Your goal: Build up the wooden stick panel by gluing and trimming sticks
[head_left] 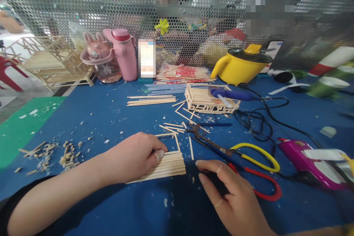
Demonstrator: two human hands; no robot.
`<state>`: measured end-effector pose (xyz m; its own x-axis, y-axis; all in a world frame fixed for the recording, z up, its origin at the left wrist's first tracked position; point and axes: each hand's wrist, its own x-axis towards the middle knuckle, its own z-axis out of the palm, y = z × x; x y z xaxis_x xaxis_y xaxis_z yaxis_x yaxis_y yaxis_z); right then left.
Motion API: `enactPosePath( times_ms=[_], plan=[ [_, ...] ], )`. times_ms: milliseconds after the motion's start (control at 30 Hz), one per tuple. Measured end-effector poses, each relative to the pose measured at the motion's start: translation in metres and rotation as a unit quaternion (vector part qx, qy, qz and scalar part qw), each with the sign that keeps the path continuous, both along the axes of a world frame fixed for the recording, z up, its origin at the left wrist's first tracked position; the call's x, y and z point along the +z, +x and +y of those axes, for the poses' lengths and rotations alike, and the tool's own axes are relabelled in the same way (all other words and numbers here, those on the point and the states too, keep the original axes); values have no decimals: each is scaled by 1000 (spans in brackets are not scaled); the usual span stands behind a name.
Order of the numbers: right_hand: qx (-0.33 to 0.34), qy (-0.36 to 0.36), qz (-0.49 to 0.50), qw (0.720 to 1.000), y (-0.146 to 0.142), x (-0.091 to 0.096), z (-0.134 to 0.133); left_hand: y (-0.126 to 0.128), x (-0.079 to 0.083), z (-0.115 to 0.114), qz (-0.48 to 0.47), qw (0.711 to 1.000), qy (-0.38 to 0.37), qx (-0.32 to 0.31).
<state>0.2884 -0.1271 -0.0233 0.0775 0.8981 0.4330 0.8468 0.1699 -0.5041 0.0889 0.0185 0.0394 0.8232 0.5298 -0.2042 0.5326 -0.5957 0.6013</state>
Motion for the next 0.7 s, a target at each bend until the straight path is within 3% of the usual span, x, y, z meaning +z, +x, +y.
enactPosePath(
  times_ms=[67, 167, 267, 333, 400, 500, 700],
  plan=[
    [-4, -4, 0, 1000, 0, 1, -2, -8, 8, 3, -23, 998, 26, 48],
    [-18, -22, -2, 1000, 1, 4, -6, -35, 17, -2, -59, 975, 92, 191],
    [-29, -35, -18, 999, 3, 5, -7, -68, 4, -28, -74, 929, 176, 317],
    [-30, -31, -31, 999, 2, 3, -5, -82, -19, -54, -74, 908, 251, 328],
    [-28, -30, -40, 998, -3, 1, -3, -87, -46, -78, -61, 905, 299, 297],
    [-35, -38, -43, 998, -13, -1, 0, -79, -74, -98, -30, 898, 295, 324],
    [-29, -63, -50, 996, -27, -4, 6, -66, -81, -97, -56, 893, 281, 347]
  ],
)
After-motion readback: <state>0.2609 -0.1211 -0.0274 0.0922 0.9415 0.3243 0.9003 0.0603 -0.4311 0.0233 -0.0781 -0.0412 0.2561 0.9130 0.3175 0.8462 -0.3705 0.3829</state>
